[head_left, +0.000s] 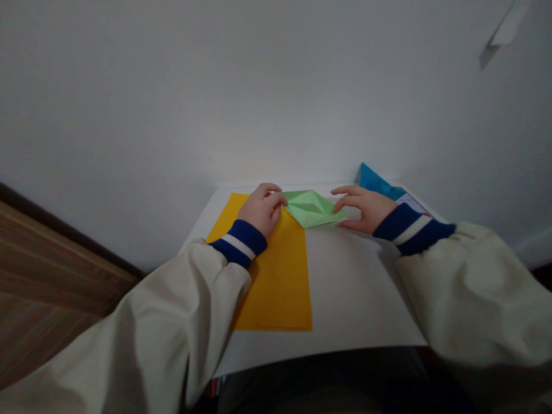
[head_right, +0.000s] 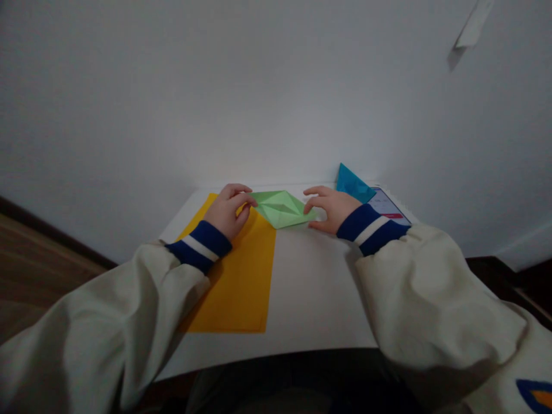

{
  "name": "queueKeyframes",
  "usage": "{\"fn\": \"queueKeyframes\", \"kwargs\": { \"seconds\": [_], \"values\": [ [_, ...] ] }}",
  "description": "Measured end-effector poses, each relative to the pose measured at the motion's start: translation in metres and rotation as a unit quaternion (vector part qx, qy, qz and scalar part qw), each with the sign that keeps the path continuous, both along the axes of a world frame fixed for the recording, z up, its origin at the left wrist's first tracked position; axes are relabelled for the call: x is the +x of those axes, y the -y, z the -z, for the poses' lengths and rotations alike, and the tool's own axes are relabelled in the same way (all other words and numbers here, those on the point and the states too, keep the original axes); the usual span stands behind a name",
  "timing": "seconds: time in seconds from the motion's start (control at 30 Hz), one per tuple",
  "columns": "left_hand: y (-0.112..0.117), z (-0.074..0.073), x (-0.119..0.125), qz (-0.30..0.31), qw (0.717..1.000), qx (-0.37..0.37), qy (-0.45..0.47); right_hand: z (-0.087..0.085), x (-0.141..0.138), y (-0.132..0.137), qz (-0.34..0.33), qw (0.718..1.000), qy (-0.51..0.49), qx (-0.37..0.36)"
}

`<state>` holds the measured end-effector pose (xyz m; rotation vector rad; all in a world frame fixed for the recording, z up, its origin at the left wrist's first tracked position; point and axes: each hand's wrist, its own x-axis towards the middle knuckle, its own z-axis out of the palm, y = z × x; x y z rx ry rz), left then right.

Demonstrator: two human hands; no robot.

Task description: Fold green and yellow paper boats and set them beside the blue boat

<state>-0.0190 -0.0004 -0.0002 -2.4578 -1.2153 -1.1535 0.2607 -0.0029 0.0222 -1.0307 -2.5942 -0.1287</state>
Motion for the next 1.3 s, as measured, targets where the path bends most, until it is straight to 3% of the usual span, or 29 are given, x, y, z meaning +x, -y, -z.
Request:
{"fn": "queueKeyframes", "kwargs": {
  "seconds": [0.1,0.37,0.57,0.83,1.03,1.3],
  "values": [
    [-0.004,0.003,-0.001,-0.013,0.999,-0.044,0.012,0.000,-0.003,0.000,0.010,0.998,0.016,-0.056],
    [-0.005,0.007,0.003,-0.022,0.989,-0.147,0.021,-0.011,-0.016,0.018,0.114,0.992,0.018,-0.041],
    [-0.004,0.010,0.005,-0.174,0.951,-0.251,-0.057,-0.011,-0.018,0.021,0.133,0.989,0.003,-0.065],
    [-0.005,0.016,0.005,-0.155,0.947,-0.208,-0.190,-0.010,-0.026,0.024,0.140,0.990,0.018,-0.006],
    [-0.004,0.014,0.003,-0.167,0.934,-0.215,-0.233,-0.020,-0.024,0.024,0.289,0.956,0.024,0.049],
    [-0.001,0.014,0.002,-0.168,0.929,-0.218,-0.248,-0.021,-0.007,0.013,0.418,0.905,0.062,0.033]
  ]
}}
